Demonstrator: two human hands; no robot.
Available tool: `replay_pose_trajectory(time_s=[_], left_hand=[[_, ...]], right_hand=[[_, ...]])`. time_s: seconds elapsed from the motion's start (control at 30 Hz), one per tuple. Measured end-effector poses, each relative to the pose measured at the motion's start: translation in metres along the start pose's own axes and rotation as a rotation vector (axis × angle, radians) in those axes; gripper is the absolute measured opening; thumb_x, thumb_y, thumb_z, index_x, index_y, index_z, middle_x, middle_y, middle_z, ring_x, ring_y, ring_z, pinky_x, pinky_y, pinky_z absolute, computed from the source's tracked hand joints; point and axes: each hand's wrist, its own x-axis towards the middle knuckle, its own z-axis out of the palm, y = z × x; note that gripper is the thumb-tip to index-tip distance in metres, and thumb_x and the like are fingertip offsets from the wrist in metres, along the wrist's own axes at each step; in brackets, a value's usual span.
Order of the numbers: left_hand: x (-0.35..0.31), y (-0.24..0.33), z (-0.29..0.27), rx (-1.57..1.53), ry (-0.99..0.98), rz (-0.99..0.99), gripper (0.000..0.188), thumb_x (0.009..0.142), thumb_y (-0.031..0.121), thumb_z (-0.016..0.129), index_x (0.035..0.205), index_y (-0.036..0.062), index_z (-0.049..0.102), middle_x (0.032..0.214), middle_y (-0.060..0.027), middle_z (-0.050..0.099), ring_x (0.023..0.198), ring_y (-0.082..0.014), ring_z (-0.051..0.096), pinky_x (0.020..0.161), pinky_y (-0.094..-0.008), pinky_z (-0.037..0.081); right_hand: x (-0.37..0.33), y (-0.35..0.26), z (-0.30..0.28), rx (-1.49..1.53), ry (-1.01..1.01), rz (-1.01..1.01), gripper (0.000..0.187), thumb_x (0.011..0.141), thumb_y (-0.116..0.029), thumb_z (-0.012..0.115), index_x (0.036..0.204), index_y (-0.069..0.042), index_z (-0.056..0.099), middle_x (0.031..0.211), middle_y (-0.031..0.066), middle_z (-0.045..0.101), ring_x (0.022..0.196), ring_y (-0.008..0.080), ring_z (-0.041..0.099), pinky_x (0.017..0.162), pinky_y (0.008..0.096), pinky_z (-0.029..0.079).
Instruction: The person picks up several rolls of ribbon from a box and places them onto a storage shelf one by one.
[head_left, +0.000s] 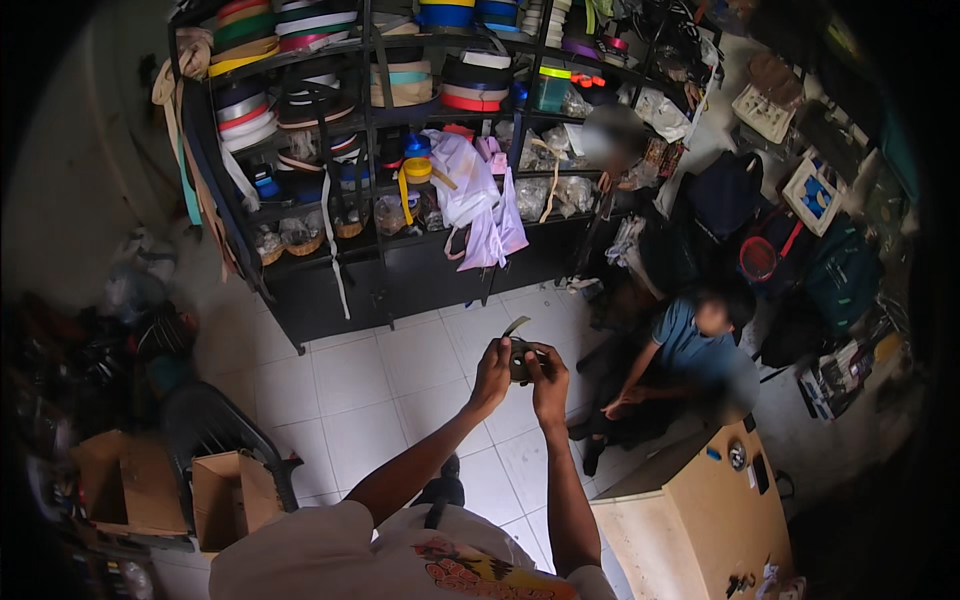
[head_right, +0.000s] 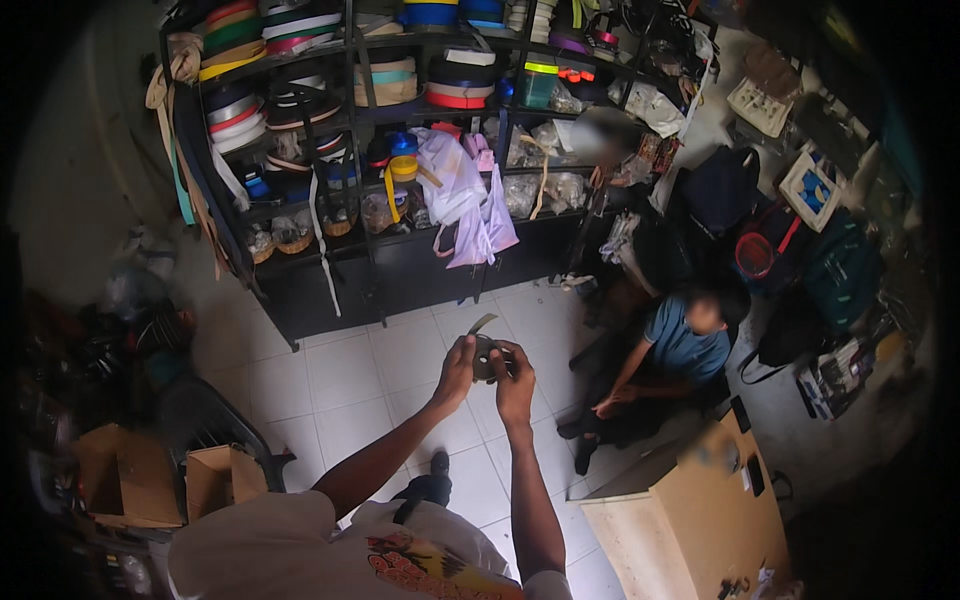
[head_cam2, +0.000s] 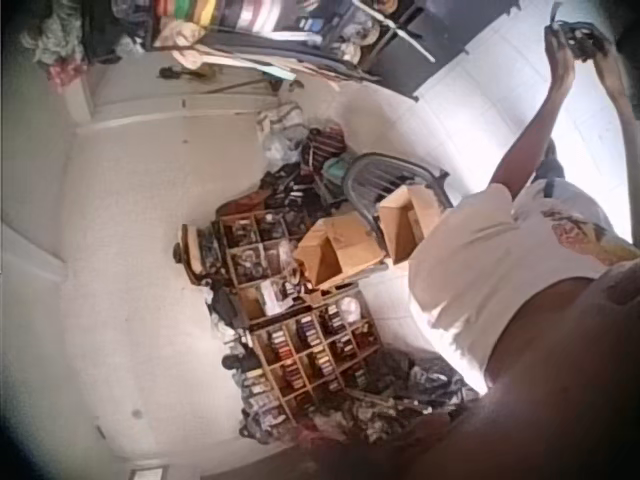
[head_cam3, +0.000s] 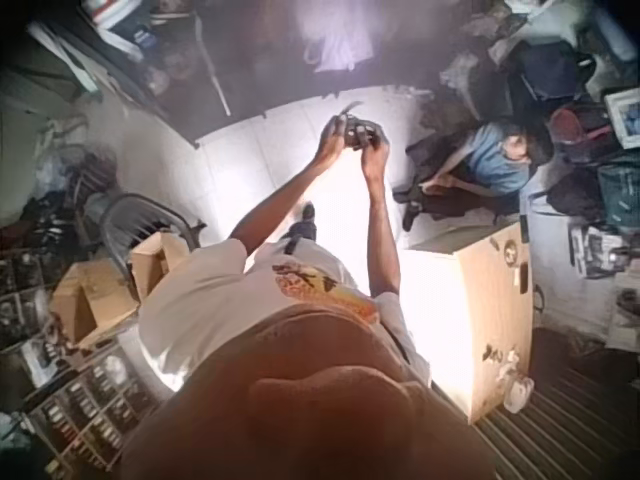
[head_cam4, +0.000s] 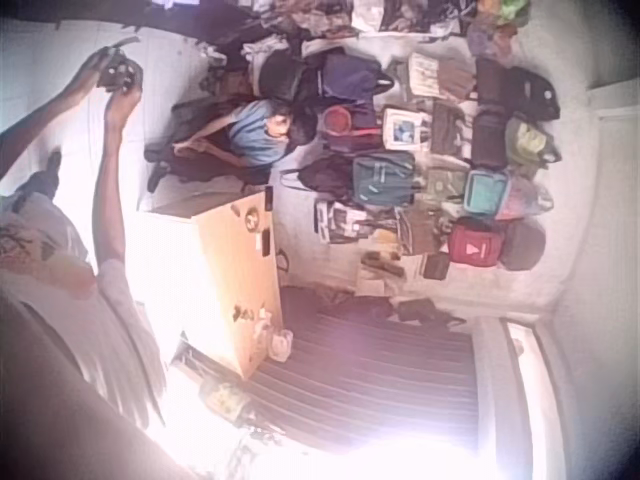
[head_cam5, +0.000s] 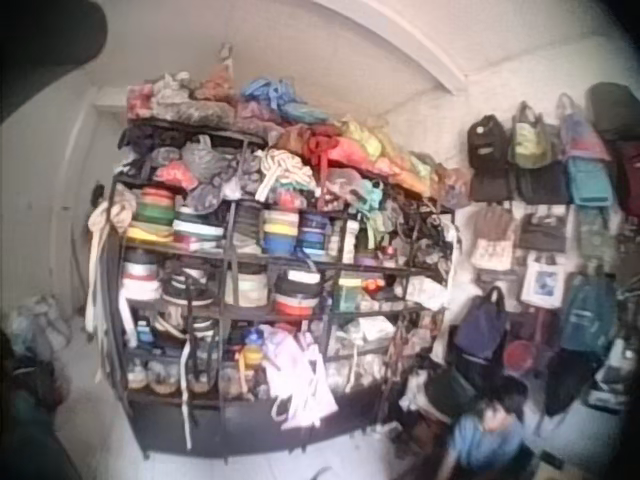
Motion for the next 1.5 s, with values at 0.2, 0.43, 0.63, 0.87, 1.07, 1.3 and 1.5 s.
replay_pose_trajectory(time_s=[0.2,0.43,0.63,0.87,1.07,1.3,1.5], left_hand=[[0.134,0.019,0.041,0.111,-0.320,0.060,0.052,0.101,0.046,0.034,0.095,0.0001,0.058,0.083,-0.0093,0.060,0.077,-0.0159,0.056,0.073,-0.0322,0.045],[0.238,0.005,0.115,0.152,-0.213,0.045,0.054,0.101,0.043,0.035,0.080,-0.0020,0.057,0.068,-0.0213,0.057,0.066,-0.0356,0.056,0.066,-0.0420,0.044],[0.343,-0.034,0.181,0.231,0.031,0.074,0.062,0.100,0.049,0.032,0.083,-0.0031,0.060,0.070,-0.0150,0.062,0.068,-0.0250,0.059,0.068,-0.0391,0.045],[0.434,0.013,0.211,0.331,-0.063,0.169,0.063,0.100,0.049,0.031,0.097,-0.0017,0.068,0.076,-0.0169,0.066,0.071,-0.0256,0.062,0.073,-0.0363,0.047],[0.488,0.010,0.228,0.205,0.013,0.019,0.062,0.101,0.046,0.033,0.094,-0.0038,0.069,0.073,-0.0098,0.065,0.071,-0.0195,0.058,0.071,-0.0336,0.046],[0.537,-0.016,0.210,-0.025,-0.130,-0.116,0.051,0.101,0.043,0.036,0.110,-0.0011,0.059,0.096,-0.0054,0.063,0.085,-0.0128,0.057,0.075,-0.0286,0.047],[0.597,0.004,0.178,-0.326,-0.387,-0.251,0.045,0.096,0.035,0.053,0.113,-0.0066,0.056,0.099,-0.0102,0.065,0.088,-0.0164,0.064,0.077,-0.0310,0.054]], right_hand=[[0.148,0.001,-0.045,-0.044,-0.273,-0.045,0.024,0.093,-0.020,0.060,0.106,0.000,0.064,0.081,0.0044,0.066,0.073,0.0082,0.057,0.065,0.0247,0.046],[0.255,0.030,-0.063,0.031,-0.039,0.061,0.027,0.091,-0.019,0.064,0.109,0.001,0.061,0.087,0.0084,0.066,0.079,0.0097,0.058,0.070,0.0231,0.045],[0.349,0.066,-0.071,0.254,0.160,-0.004,0.028,0.086,-0.013,0.069,0.107,0.003,0.060,0.094,0.0127,0.066,0.085,0.0146,0.062,0.078,0.0268,0.048],[0.482,0.066,-0.122,0.143,-0.271,-0.085,0.024,0.087,-0.013,0.068,0.104,0.004,0.066,0.090,0.0090,0.068,0.083,0.0127,0.062,0.078,0.0248,0.047],[0.539,0.074,-0.093,0.209,-0.250,-0.064,0.024,0.091,-0.016,0.063,0.107,0.002,0.066,0.096,0.0088,0.068,0.090,0.0130,0.061,0.084,0.0253,0.045],[0.602,0.088,-0.072,-0.015,-0.307,-0.093,0.027,0.095,-0.022,0.055,0.108,0.000,0.065,0.094,0.0118,0.067,0.087,0.0189,0.061,0.081,0.0297,0.045],[0.675,0.083,-0.047,-0.100,-0.284,-0.211,0.032,0.098,-0.026,0.051,0.113,-0.001,0.062,0.099,0.0140,0.065,0.091,0.0230,0.062,0.082,0.0324,0.046]])
